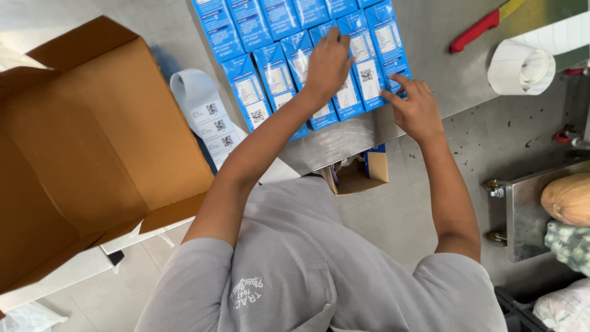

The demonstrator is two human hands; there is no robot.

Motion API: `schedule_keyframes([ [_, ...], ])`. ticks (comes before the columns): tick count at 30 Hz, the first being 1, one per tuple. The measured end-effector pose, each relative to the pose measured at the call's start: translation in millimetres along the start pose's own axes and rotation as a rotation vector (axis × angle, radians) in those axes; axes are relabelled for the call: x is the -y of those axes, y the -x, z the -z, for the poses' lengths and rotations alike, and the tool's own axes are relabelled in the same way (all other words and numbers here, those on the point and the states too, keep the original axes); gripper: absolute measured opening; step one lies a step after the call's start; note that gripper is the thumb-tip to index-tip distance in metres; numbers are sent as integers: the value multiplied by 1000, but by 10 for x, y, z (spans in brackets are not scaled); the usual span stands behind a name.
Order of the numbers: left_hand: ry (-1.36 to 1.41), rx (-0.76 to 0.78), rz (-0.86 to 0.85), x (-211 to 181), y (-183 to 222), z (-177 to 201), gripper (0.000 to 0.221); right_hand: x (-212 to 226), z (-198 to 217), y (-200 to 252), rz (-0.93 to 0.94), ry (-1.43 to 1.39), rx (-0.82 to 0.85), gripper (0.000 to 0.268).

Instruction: The person peels stickers from a roll and applies them to the sides of milk cartons arranged on a metal surface.

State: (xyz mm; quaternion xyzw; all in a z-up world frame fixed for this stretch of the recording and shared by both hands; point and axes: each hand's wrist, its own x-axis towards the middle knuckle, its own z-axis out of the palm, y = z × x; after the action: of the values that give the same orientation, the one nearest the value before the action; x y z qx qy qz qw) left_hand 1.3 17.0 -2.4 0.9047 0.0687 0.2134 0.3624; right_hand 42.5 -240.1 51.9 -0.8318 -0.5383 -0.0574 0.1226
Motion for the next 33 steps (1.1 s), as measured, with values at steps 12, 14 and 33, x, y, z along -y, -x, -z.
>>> schedule_keyframes([
  [12,-154,-325,416,346,2013,2318,22,435,-201,-410,-243,28,276,69],
  [14,-279,-373,400,403,2226,2428,26,471,-278,-588,-284,34,269,72],
  [33,44,-424,525,1039,1944,2360,15,3053,-776,-1366,-55,-692,-66,64],
])
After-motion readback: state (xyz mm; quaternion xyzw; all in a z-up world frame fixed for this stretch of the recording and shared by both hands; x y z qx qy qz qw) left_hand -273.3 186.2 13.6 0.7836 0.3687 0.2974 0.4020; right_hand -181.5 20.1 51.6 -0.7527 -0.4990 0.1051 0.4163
